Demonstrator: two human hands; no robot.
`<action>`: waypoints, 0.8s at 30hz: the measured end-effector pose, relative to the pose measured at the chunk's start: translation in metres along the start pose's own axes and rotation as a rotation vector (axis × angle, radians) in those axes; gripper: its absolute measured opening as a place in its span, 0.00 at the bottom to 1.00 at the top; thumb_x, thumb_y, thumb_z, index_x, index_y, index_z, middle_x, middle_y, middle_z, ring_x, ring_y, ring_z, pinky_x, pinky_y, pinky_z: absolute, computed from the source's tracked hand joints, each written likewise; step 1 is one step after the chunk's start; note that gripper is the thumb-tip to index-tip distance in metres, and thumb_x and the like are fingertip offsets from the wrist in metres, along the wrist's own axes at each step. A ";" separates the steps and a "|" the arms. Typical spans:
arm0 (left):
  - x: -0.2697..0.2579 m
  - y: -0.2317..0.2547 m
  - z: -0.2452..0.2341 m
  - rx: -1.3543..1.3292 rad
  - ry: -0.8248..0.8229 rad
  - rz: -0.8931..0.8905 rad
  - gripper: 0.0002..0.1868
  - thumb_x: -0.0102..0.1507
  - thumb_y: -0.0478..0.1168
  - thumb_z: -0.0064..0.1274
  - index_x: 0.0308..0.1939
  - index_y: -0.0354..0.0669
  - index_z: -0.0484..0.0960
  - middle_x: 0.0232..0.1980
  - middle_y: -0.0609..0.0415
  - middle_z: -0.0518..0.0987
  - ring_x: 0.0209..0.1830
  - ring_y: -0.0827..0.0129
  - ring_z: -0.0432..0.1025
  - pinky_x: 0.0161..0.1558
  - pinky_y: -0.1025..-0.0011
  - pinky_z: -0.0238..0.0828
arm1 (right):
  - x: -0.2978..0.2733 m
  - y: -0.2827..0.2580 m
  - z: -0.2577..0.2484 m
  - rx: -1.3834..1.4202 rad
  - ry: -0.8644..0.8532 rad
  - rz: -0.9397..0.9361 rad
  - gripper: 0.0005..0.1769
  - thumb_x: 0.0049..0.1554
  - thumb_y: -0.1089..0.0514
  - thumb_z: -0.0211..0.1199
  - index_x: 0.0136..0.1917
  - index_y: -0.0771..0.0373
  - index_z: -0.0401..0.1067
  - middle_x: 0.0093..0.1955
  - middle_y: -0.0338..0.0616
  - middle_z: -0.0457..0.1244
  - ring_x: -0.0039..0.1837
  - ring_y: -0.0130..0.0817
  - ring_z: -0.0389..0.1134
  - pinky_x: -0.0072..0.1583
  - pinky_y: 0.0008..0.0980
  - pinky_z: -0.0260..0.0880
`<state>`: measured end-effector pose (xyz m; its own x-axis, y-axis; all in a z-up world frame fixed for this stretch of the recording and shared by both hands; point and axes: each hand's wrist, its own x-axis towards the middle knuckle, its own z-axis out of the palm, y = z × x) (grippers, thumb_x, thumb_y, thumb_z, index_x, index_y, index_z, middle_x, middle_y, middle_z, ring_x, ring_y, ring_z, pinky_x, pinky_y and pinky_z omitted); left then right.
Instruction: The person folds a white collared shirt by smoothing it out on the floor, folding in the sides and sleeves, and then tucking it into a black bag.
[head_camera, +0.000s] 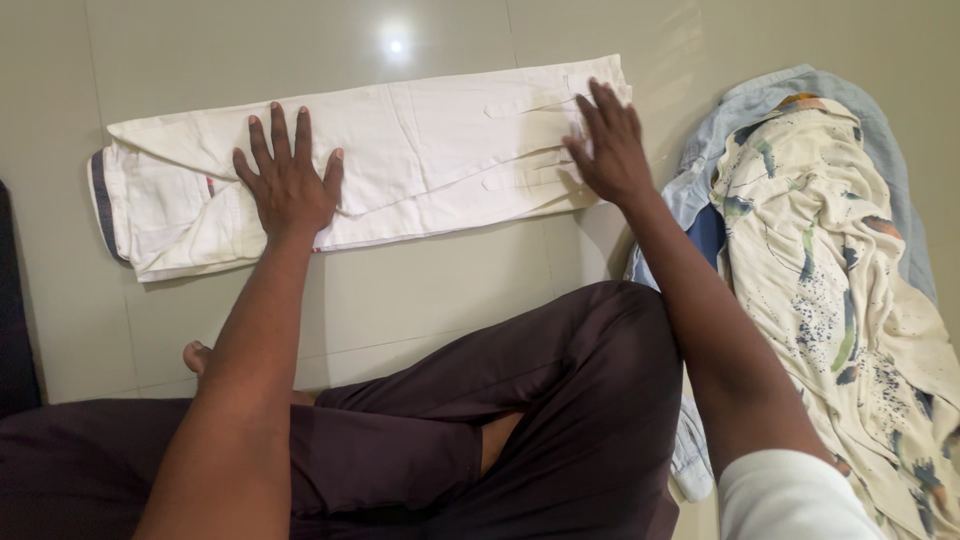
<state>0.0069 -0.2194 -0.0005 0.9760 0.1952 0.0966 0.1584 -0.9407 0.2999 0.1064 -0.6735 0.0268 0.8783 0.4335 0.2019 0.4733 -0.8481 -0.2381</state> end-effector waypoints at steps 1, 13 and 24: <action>0.000 0.001 -0.001 -0.001 -0.001 -0.001 0.38 0.73 0.63 0.38 0.84 0.54 0.53 0.86 0.48 0.44 0.85 0.46 0.34 0.76 0.33 0.26 | 0.007 -0.004 0.006 -0.012 -0.036 -0.009 0.40 0.69 0.39 0.54 0.84 0.62 0.52 0.87 0.54 0.41 0.86 0.53 0.39 0.79 0.61 0.36; -0.012 0.003 -0.007 0.008 0.004 0.046 0.38 0.73 0.62 0.39 0.83 0.53 0.55 0.86 0.48 0.45 0.85 0.45 0.36 0.75 0.33 0.27 | -0.012 -0.010 0.003 -0.069 -0.223 0.198 0.42 0.65 0.32 0.45 0.85 0.50 0.47 0.89 0.48 0.38 0.88 0.47 0.37 0.81 0.57 0.34; -0.002 0.011 -0.006 -0.012 -0.065 -0.067 0.39 0.72 0.66 0.39 0.82 0.55 0.53 0.86 0.50 0.44 0.85 0.47 0.34 0.75 0.31 0.24 | 0.000 -0.026 0.006 -0.041 -0.223 0.129 0.52 0.59 0.21 0.46 0.86 0.48 0.42 0.88 0.52 0.32 0.88 0.50 0.30 0.78 0.71 0.25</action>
<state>0.0055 -0.2291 0.0081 0.9710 0.2387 0.0142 0.2222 -0.9226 0.3154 0.0949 -0.6492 0.0272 0.9265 0.3738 -0.0427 0.3576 -0.9102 -0.2089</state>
